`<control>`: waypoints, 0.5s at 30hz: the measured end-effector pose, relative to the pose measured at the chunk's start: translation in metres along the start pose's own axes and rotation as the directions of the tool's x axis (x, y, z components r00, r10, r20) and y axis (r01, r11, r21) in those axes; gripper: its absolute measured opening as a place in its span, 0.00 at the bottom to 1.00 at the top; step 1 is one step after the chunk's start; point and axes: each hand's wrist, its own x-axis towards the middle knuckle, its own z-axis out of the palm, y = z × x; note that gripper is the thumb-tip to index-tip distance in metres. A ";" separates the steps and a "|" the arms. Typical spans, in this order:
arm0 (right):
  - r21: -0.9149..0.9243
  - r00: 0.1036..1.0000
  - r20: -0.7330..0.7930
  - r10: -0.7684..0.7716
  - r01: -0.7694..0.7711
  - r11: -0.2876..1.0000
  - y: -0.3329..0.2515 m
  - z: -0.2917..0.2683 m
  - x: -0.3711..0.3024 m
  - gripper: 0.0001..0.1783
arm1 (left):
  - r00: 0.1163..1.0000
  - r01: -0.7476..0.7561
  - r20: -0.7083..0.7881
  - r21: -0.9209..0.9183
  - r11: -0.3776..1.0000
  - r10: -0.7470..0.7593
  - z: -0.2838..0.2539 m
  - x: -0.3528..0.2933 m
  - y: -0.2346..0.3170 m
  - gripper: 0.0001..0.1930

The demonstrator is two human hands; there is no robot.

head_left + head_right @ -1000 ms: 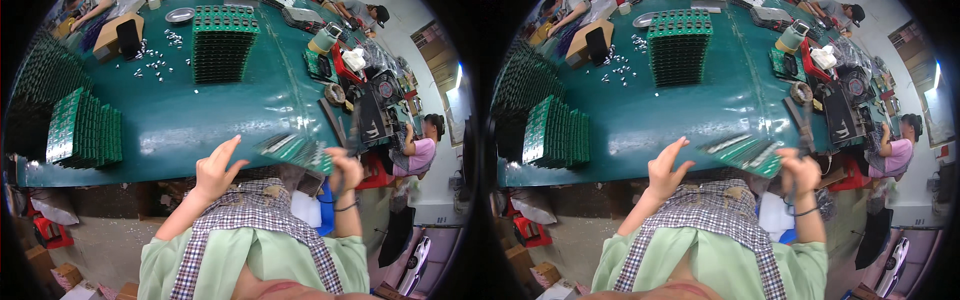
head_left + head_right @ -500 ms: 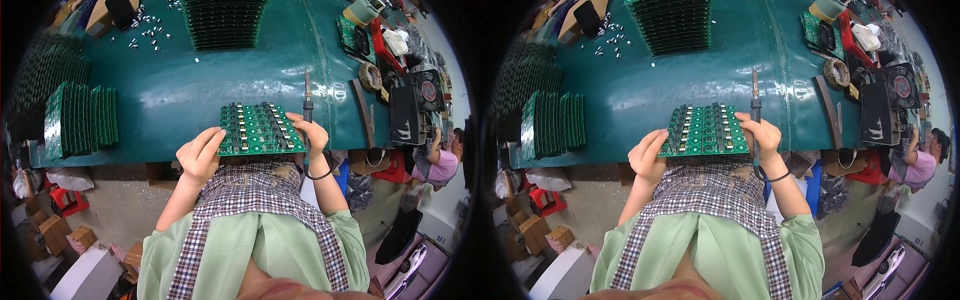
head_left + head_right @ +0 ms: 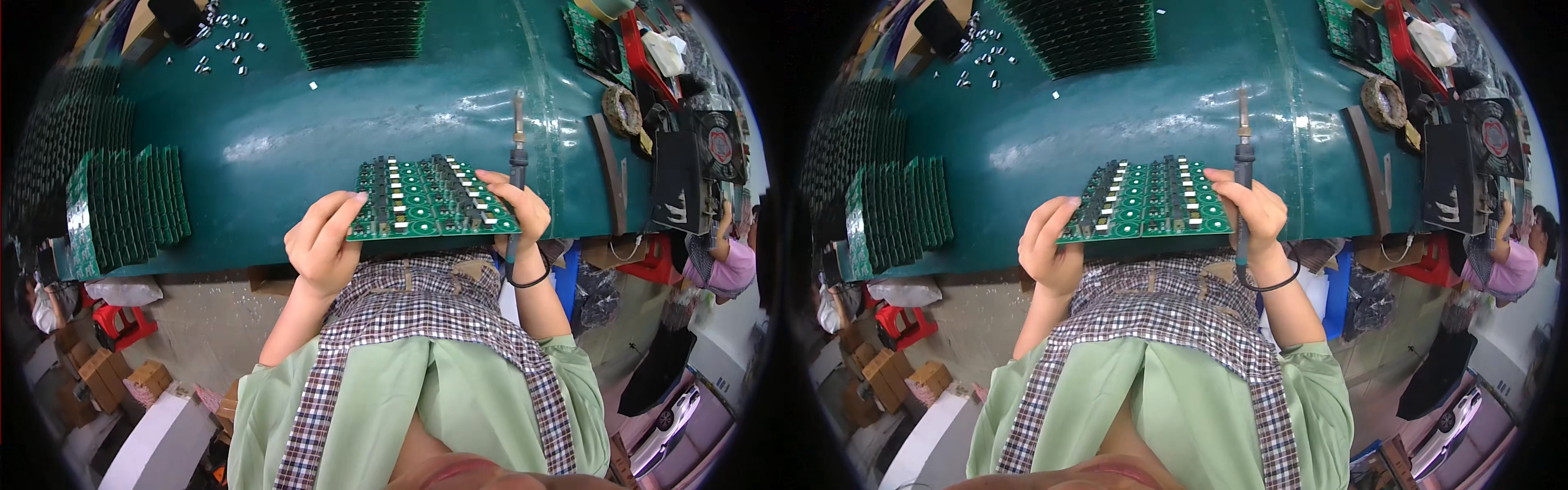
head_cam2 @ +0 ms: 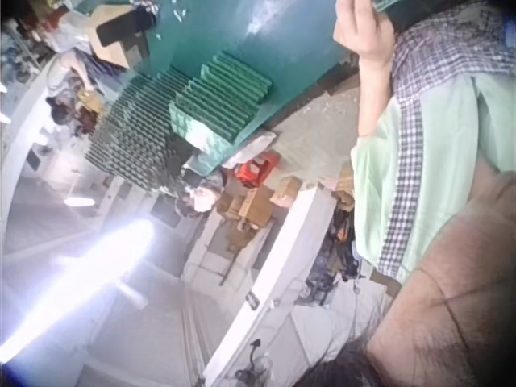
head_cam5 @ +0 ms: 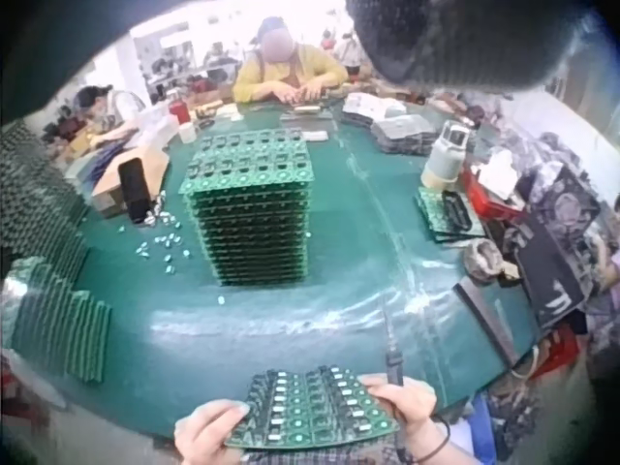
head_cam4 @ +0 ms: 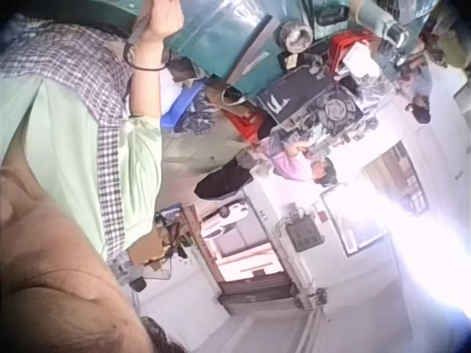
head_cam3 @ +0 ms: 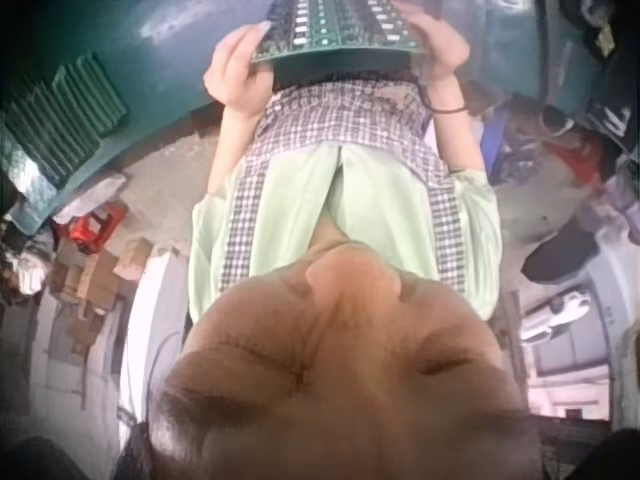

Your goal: The person solders electronic components onto circuit boards using a soldering iron, holding components in place by hand and rotating and turning over the boards between soldering cycles.

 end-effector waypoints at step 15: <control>0.006 0.996 -0.037 0.078 -0.078 0.997 0.005 0.000 -0.014 0.07 | 0.999 -0.049 0.010 0.042 0.998 0.049 0.001 -0.002 0.007 0.25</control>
